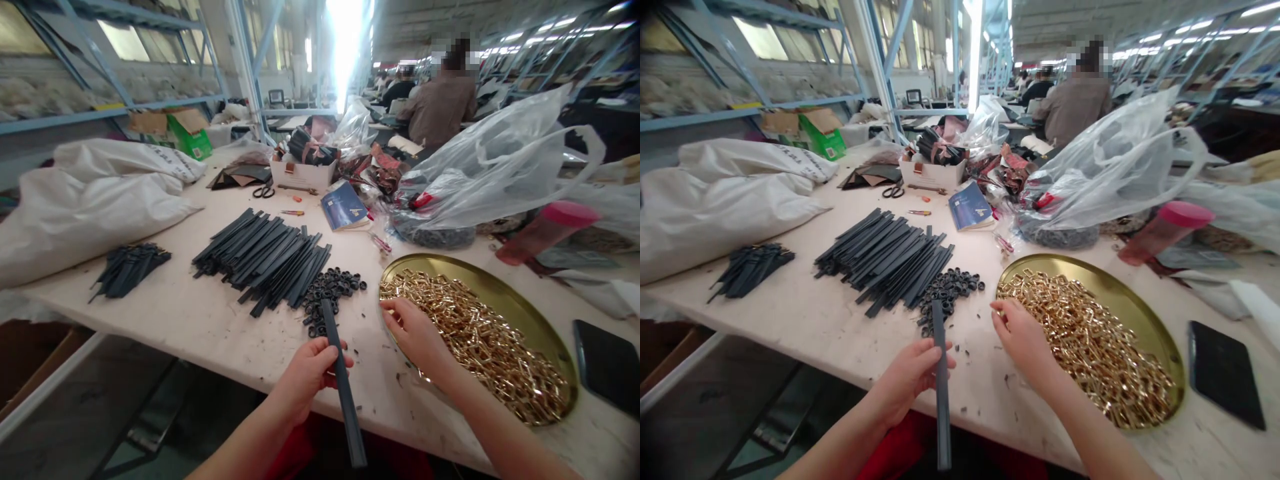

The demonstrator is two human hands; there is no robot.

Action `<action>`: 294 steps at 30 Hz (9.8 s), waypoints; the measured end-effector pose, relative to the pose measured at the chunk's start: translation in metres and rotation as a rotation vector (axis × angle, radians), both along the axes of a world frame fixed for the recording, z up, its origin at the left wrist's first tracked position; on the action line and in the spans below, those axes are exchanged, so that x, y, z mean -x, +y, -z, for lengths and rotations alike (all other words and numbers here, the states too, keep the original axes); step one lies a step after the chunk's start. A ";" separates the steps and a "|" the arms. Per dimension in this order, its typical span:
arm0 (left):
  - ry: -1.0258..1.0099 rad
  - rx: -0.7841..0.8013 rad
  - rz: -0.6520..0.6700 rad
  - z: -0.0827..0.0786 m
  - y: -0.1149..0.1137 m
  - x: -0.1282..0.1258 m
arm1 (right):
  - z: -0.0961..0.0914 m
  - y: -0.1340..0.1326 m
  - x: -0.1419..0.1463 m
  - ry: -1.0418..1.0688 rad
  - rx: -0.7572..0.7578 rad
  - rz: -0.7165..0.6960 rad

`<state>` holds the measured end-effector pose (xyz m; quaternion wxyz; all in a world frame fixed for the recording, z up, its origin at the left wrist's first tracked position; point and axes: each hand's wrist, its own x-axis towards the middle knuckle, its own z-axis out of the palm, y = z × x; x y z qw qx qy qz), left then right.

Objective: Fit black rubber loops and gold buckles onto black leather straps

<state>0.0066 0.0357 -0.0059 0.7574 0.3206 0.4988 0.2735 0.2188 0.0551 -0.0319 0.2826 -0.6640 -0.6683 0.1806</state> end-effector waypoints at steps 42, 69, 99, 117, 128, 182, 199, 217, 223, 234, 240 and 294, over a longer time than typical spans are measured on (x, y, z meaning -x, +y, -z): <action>0.625 -0.746 0.590 -0.014 -0.030 -0.007 | 0.004 -0.074 0.049 1.372 0.302 0.012; 0.381 -0.501 0.338 0.018 -0.003 -0.011 | 0.006 0.037 -0.053 -0.438 0.017 0.123; 0.384 -0.648 0.313 -0.004 -0.044 -0.012 | -0.004 -0.079 0.062 1.063 0.200 0.067; 0.106 -0.264 0.211 0.013 -0.045 -0.015 | 0.003 -0.095 0.071 0.696 0.065 0.096; 0.138 -0.333 0.237 0.018 -0.058 -0.012 | 0.008 -0.111 0.060 0.444 -0.137 -0.046; 0.391 -0.483 0.223 0.036 0.004 0.010 | 0.018 0.108 0.000 -0.182 0.108 -0.147; 0.432 -0.540 0.119 0.027 -0.020 -0.008 | -0.006 -0.039 0.050 1.091 0.488 -0.093; 0.334 -0.596 0.199 0.015 -0.038 -0.008 | 0.008 -0.074 0.063 0.967 0.259 0.007; 0.371 -0.530 0.195 0.022 -0.036 -0.002 | 0.007 -0.076 0.064 1.215 0.341 0.023; 0.619 -0.634 0.257 0.014 -0.042 0.002 | 0.009 -0.091 0.062 1.473 0.747 -0.130; 0.683 -0.638 0.253 0.015 -0.050 0.002 | 0.014 -0.097 0.063 1.460 0.700 -0.096; 0.598 -0.731 0.666 0.014 -0.021 -0.003 | 0.027 -0.077 0.054 0.378 0.053 -0.091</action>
